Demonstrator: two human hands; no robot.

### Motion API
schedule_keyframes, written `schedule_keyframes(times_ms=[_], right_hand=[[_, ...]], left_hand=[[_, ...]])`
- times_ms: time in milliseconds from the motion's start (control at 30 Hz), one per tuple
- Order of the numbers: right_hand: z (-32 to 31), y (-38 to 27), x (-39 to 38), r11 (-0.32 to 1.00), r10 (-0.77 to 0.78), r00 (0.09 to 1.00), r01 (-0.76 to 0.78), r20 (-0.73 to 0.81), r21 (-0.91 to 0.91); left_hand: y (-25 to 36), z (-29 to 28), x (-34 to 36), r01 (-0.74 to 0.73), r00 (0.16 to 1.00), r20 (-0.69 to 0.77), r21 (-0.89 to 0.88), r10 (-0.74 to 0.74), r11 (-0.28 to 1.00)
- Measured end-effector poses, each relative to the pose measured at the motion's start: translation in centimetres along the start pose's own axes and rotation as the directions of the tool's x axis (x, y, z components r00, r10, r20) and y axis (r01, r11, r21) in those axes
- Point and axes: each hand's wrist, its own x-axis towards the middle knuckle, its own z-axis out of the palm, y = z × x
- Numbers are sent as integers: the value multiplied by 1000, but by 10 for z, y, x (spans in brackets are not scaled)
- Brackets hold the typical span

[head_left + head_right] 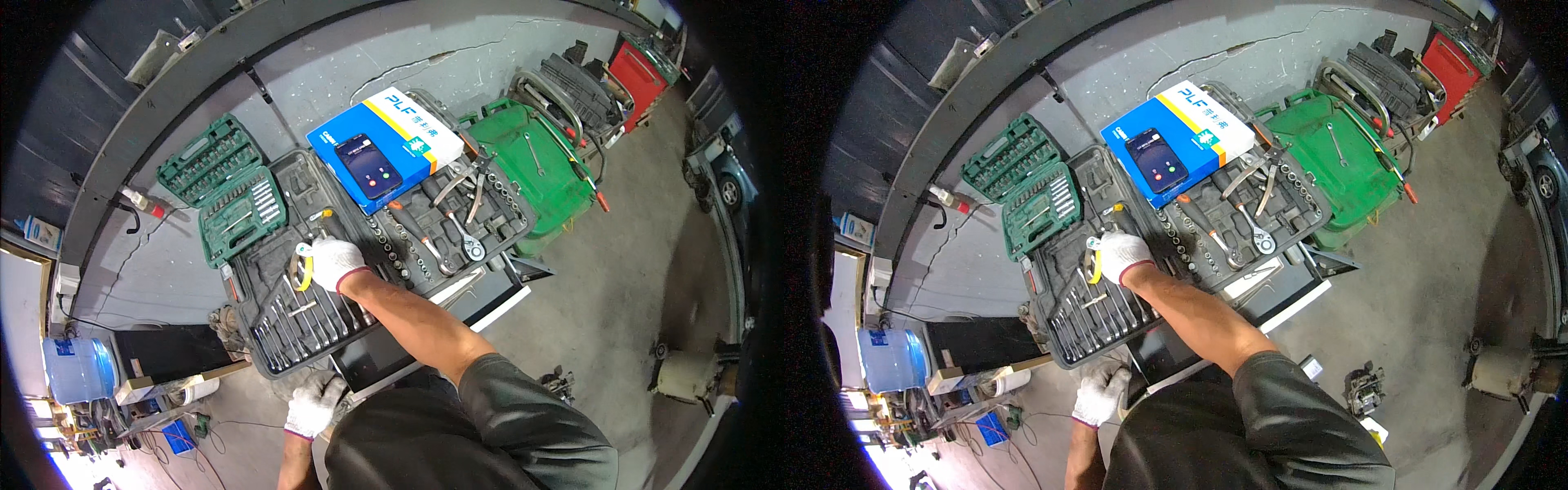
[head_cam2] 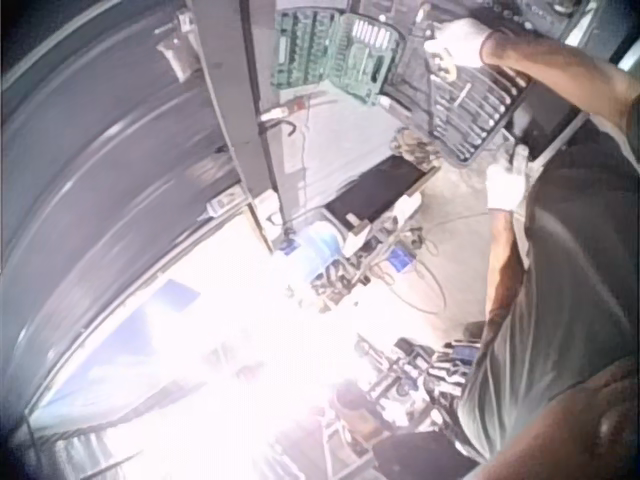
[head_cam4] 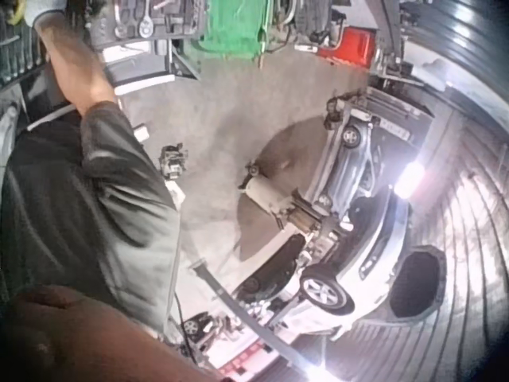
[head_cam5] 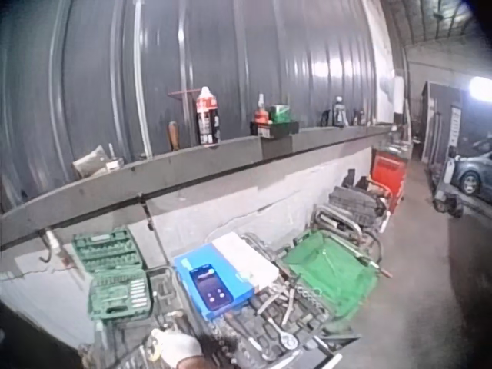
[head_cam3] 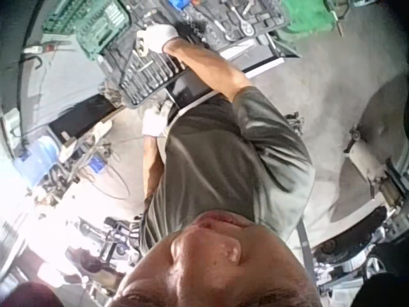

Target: The person retrieves a socket from a toolbox and walks to a Mercedes with its hood open. They install several plastic fasteners into the front bumper area by hand, repeatedly walking to a blue parts bin to retrieve more fasteners. They then return to the toolbox to select a ratchet and socket, then resume working on the bumper.

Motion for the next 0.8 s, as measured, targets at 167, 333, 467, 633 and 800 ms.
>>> schedule_keyframes(times_ms=[167,333,467,633,800], right_hand=[[-41,-17,-15,906,287,946,-319,151,279],[-48,-59,-105,920,-28,998,3,58,393],[-50,-100,-146,967,-154,971,110,182,228],[-34,-97,-143,879,-254,953,158,163,449],[-71,-111,-133,917,-178,903,8,391,398]], left_hand=[[-18,-1,15,-8,999,-47,-307,-7,952],[13,-2,35,-138,990,-138,-974,14,181],[5,3,68,-91,983,-95,-995,-155,34],[-12,-1,76,36,975,72,-985,-209,-170],[-36,-9,88,-107,872,-27,-985,-489,-136]])
